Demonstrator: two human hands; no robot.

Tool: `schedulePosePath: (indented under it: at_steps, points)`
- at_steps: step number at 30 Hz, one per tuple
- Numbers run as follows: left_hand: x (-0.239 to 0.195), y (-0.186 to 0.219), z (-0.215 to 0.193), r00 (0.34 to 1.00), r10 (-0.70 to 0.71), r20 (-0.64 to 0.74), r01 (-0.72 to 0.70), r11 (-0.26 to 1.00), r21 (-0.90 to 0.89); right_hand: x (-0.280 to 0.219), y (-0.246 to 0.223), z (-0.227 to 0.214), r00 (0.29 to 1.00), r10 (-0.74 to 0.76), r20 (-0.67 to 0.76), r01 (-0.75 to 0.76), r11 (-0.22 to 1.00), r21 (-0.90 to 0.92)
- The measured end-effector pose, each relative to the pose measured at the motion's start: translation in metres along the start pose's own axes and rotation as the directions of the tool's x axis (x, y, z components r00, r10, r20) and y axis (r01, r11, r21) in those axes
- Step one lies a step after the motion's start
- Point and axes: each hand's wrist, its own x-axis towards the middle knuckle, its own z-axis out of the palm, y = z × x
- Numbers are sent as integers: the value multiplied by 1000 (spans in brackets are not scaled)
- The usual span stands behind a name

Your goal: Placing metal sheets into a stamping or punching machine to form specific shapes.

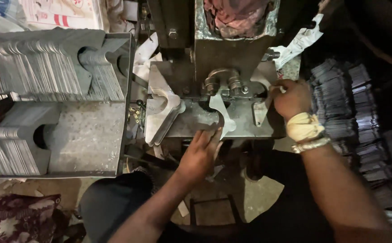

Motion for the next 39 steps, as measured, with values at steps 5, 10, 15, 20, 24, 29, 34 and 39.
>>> schedulePosePath:
  at_steps: [5, 10, 15, 20, 24, 29, 34, 39]
  points:
    - [2, -3, 1, 1000, 11, -16, -11, 1000, 22, -20, -11, 0, 965, -115, -237, 89, 989, -118]
    - [-4, -2, 0, 998, 31, -48, -30, 999, 23, -62, -62, -31, 999, 7, 51, -24, 936, 352]
    - [1, 1, -11, 988, 114, -106, -108, 992, 60, -98, -106, -23, 872, -483, 74, 452, 855, 256]
    - [-6, 12, -20, 984, 141, -106, -135, 989, 66, -104, -127, -43, 775, -611, 161, 588, 791, 168]
    - [-1, 21, -68, 977, 131, -168, -135, 991, -9, -102, -122, -63, 715, -683, 149, 648, 727, 227]
    - [12, -8, -110, 957, -112, -267, 162, 972, 173, -101, -120, -36, 853, -236, 465, 20, 905, 424]
    - [-2, -66, -92, 943, -266, -199, 305, 931, 199, -73, -105, 18, 639, 125, 759, -725, 428, 539]
    - [1, -59, -94, 960, -187, -206, 232, 947, 222, -64, -107, 36, 611, 133, 780, -775, 297, 557]
